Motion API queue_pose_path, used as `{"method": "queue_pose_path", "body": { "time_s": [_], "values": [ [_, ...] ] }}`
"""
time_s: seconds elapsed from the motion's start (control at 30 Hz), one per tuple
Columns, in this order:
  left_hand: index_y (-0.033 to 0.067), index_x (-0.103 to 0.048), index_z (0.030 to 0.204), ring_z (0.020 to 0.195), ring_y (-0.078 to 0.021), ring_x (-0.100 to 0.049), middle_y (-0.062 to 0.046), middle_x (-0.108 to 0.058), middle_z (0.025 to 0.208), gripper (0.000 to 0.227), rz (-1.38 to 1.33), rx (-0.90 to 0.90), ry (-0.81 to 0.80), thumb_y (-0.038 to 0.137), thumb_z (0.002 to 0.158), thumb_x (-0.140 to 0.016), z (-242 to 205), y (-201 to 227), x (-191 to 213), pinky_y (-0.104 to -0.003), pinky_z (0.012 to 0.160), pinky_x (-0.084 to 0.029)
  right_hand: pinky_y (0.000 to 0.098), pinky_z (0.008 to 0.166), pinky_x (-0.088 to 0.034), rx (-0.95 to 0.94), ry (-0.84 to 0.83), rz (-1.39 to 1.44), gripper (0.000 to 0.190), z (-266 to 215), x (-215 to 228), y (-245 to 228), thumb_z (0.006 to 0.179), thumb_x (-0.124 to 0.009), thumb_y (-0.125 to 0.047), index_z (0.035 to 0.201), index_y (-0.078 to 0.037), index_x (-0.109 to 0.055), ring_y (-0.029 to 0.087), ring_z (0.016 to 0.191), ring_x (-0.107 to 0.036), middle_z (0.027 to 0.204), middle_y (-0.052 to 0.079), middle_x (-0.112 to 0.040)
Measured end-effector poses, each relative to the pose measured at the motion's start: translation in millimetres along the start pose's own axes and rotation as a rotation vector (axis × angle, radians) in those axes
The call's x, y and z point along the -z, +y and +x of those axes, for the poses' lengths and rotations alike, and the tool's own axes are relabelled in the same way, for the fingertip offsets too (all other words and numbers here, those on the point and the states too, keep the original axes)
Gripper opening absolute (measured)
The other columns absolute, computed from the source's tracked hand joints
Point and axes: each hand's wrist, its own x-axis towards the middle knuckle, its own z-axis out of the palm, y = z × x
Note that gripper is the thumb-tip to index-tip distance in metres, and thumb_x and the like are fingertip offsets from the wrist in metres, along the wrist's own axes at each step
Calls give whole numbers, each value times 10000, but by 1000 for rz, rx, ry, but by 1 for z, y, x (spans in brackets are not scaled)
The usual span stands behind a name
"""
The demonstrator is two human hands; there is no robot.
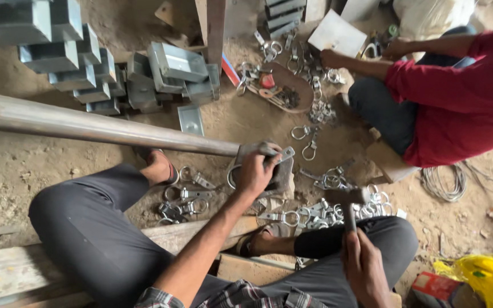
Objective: The person sits on the ground and repeatedly hammers metal clips onto a metal rod using a hammer. They hold the clip in place with one hand and strike it with the other. Another person is visible in the background working with similar metal parts.
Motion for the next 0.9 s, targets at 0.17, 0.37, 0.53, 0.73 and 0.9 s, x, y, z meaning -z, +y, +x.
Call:
{"method": "queue_pose_path", "body": {
  "time_s": [0.17, 0.37, 0.53, 0.73, 0.9],
  "values": [
    [34, -676, 1014, 881, -231, -749, -115, -759, 972, 229, -70, 115, -99, 251, 1050, -610, 4, -18, 12, -384, 790, -599, 260, 437, -315, -387, 286, 527, 408, -62, -21, 120, 1084, -436, -401, 1047, -28, -598, 101, 516, -431, 703, 36, -508],
    [24, -646, 1083, 941, -221, -771, -111, -773, 1034, 216, -107, 95, -349, 233, 1029, -643, 31, -23, 32, -361, 836, -633, 268, 348, -246, -288, 395, 586, 498, -77, -30, 166, 1076, -409, -454, 1033, 22, -551, 108, 396, -318, 690, 72, -487],
    [36, -662, 1070, 947, -220, -783, -106, -783, 1048, 206, -96, 156, -315, 237, 1025, -668, 24, -3, 32, -386, 850, -641, 276, 313, -186, -459, 199, 605, 554, -81, -16, 117, 1048, -343, -532, 968, -15, -527, 113, 323, -237, 473, 51, -327],
    [51, -689, 1078, 943, -219, -779, -110, -779, 1066, 245, 27, 108, -276, 286, 1024, -651, 5, -1, 15, -376, 834, -645, 270, 324, -169, -447, 141, 579, 562, -70, -14, 83, 1051, -340, -519, 939, -1, -525, 98, 336, -229, 469, 43, -345],
    [40, -663, 1099, 927, -207, -780, -100, -780, 1042, 274, -15, 181, -298, 303, 1025, -638, 1, -4, 9, -364, 805, -645, 271, 323, -162, -477, 130, 604, 548, -69, -15, 82, 1054, -339, -511, 924, -11, -520, 101, 329, -233, 466, 48, -349]
  ]
}}
